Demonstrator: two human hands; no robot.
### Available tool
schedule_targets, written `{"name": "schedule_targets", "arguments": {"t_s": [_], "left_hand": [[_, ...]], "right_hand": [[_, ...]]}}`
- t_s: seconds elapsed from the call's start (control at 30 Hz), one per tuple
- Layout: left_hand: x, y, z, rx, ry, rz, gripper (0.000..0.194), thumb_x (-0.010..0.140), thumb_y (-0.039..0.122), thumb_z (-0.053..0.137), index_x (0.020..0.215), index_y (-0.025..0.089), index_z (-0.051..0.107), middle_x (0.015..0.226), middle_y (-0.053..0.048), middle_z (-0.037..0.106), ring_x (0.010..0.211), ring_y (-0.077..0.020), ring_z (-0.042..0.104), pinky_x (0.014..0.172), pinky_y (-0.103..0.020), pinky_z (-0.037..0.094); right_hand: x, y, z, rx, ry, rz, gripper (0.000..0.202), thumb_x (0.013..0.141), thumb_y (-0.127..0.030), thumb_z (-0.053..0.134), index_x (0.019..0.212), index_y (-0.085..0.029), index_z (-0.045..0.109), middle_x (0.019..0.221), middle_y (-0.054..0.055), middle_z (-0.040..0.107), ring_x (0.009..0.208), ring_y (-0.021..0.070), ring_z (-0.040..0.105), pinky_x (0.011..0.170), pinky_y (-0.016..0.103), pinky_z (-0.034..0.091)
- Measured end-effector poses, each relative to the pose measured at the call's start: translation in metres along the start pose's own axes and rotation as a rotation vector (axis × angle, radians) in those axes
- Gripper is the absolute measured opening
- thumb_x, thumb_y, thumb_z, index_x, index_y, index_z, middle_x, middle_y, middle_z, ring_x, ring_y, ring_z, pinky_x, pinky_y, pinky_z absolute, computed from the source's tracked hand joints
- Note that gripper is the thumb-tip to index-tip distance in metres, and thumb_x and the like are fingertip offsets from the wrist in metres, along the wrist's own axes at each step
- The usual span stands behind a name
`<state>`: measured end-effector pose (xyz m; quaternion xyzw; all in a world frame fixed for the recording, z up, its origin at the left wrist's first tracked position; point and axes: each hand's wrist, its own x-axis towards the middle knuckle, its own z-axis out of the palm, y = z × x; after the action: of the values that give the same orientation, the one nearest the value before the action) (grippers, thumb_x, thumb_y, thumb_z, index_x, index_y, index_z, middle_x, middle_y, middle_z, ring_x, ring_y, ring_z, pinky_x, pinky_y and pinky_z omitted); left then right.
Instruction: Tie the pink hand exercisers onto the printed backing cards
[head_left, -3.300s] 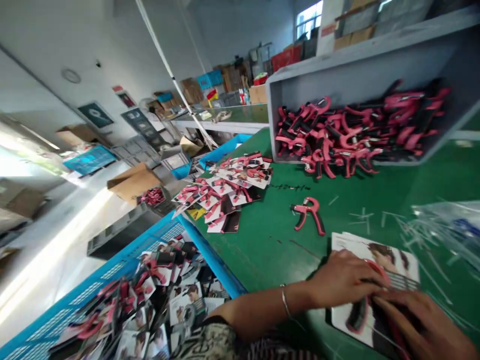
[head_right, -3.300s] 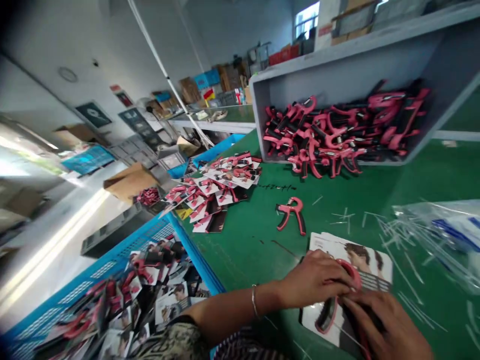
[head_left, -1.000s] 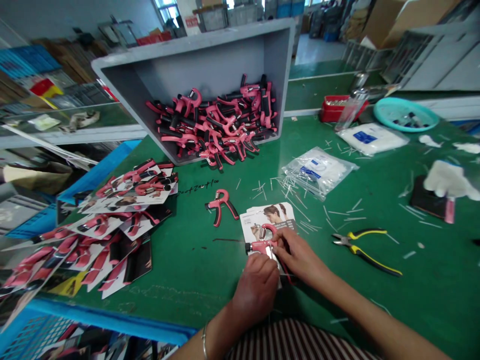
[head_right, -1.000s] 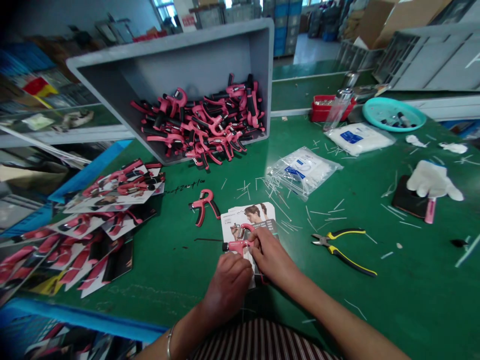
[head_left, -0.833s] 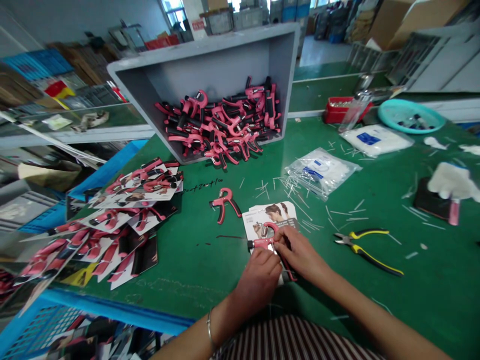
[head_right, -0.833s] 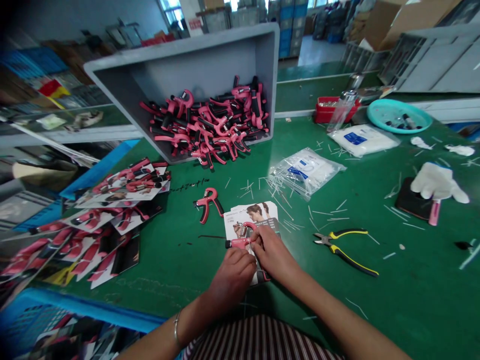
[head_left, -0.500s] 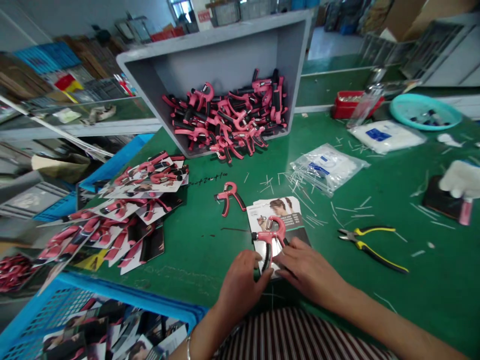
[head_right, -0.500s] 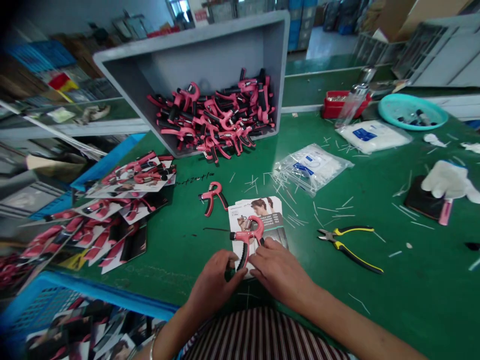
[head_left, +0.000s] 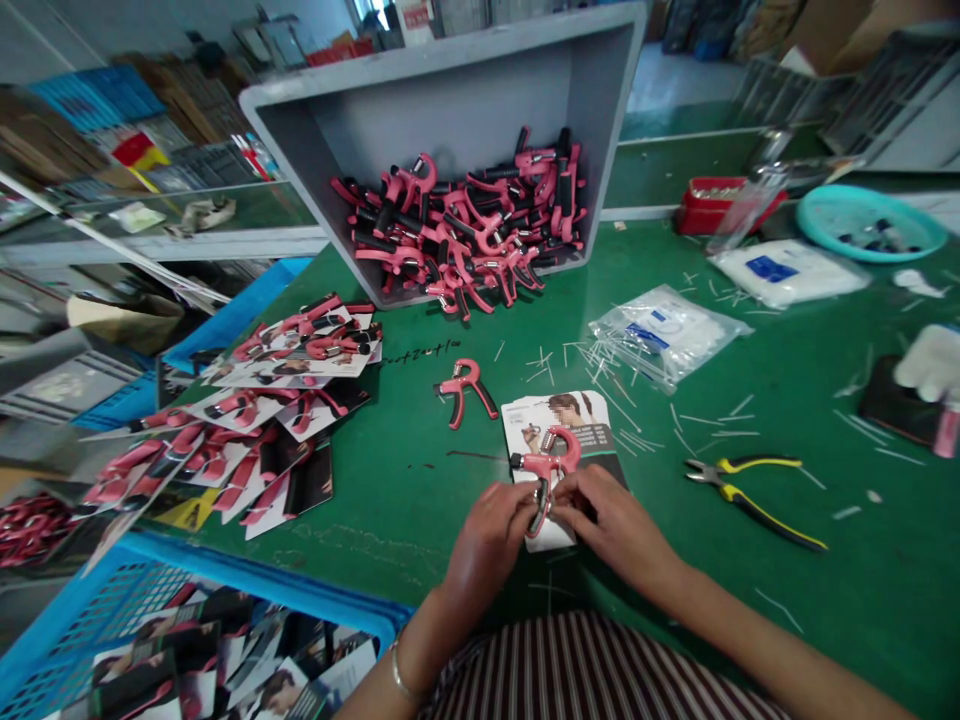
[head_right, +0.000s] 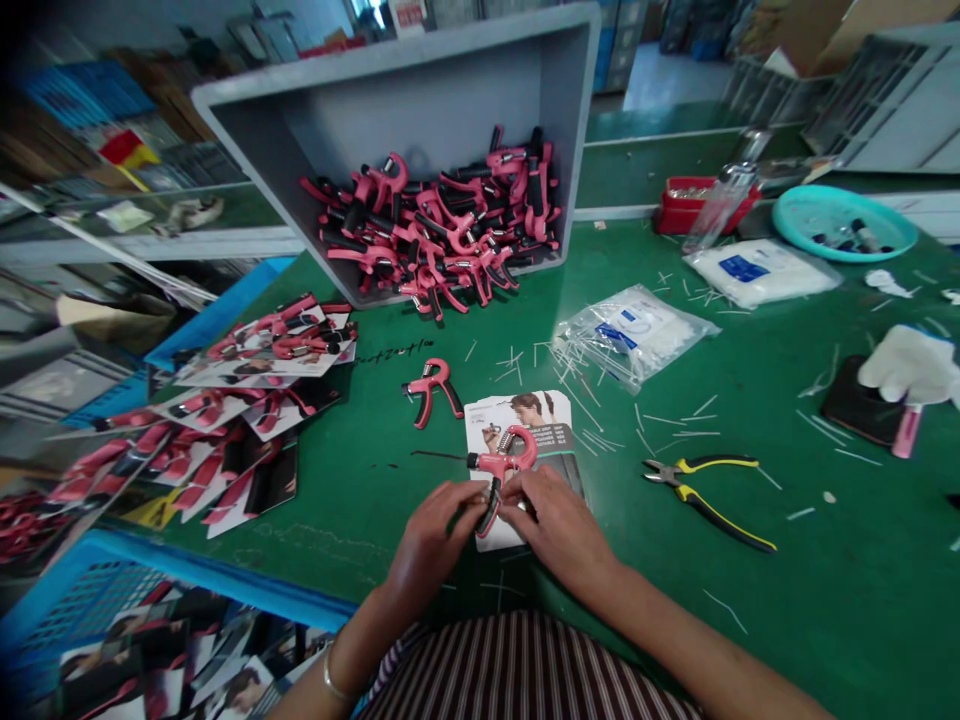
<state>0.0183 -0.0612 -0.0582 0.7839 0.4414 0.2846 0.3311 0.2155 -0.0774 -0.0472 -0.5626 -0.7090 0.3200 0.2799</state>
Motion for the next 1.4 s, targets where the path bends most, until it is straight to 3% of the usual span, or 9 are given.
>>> {"name": "schedule_targets", "arguments": {"t_s": [0.07,0.2,0.4,0.97,1.13,1.23,1.4], "left_hand": [[0.003,-0.001,0.003,-0.101,0.089,-0.082,0.012,0.089,0.020,0.060,0.099,0.019,0.065,0.091,-0.004,0.069,0.083,-0.0167,0.063,0.079,-0.028,0.050],[0.006,-0.002,0.002,-0.235,0.062,-0.108,0.004,0.084,0.015,0.064,0.082,0.017,0.067,0.082,-0.002,0.067,0.077,-0.0146,0.062,0.073,-0.024,0.048],[0.006,-0.001,0.002,-0.323,0.047,-0.131,0.004,0.082,0.013,0.066,0.081,0.016,0.068,0.082,-0.002,0.066,0.078,-0.0144,0.061,0.074,-0.024,0.046],[0.005,-0.003,0.006,-0.331,0.040,-0.125,0.003,0.082,0.013,0.066,0.081,0.016,0.067,0.081,-0.003,0.065,0.078,-0.0147,0.060,0.075,-0.024,0.046],[0.004,-0.001,0.004,-0.285,0.020,-0.042,0.003,0.084,0.013,0.065,0.083,0.016,0.066,0.085,-0.004,0.064,0.084,-0.0156,0.060,0.078,-0.026,0.047],[0.005,0.004,-0.004,-0.224,-0.057,0.007,0.008,0.091,0.017,0.057,0.088,0.017,0.065,0.088,-0.004,0.064,0.087,-0.0157,0.060,0.081,-0.027,0.047],[0.006,0.018,-0.014,0.187,-0.137,0.102,0.019,0.096,0.017,0.043,0.087,0.017,0.061,0.088,-0.007,0.062,0.086,-0.0201,0.056,0.080,-0.035,0.045]], "right_hand": [[0.000,0.001,0.000,-0.040,-0.009,-0.013,0.004,0.091,-0.025,0.062,0.089,-0.021,0.063,0.087,0.004,0.065,0.087,0.0217,0.056,0.077,0.034,0.044],[-0.002,0.000,-0.006,-0.224,-0.075,-0.114,0.011,0.093,-0.022,0.057,0.085,-0.019,0.062,0.083,0.005,0.064,0.086,0.0229,0.053,0.076,0.035,0.043],[0.001,-0.011,-0.011,-0.466,-0.149,-0.195,0.015,0.093,-0.016,0.052,0.081,-0.015,0.061,0.083,0.009,0.064,0.083,0.0242,0.052,0.072,0.035,0.043],[0.003,-0.015,-0.011,-0.479,-0.129,-0.221,0.015,0.093,-0.016,0.053,0.080,-0.015,0.060,0.082,0.008,0.064,0.082,0.0238,0.053,0.070,0.034,0.045],[0.005,-0.017,-0.010,-0.387,-0.130,-0.200,0.015,0.094,-0.020,0.055,0.080,-0.016,0.059,0.085,0.008,0.064,0.088,0.0241,0.054,0.075,0.035,0.046],[0.006,-0.018,-0.010,-0.308,-0.133,-0.157,0.010,0.092,-0.020,0.058,0.082,-0.017,0.058,0.086,0.006,0.064,0.088,0.0233,0.055,0.075,0.034,0.045],[0.006,-0.019,-0.007,-0.203,-0.105,-0.086,0.011,0.089,-0.028,0.065,0.092,-0.019,0.059,0.088,0.003,0.063,0.085,0.0209,0.055,0.073,0.032,0.043]]}}
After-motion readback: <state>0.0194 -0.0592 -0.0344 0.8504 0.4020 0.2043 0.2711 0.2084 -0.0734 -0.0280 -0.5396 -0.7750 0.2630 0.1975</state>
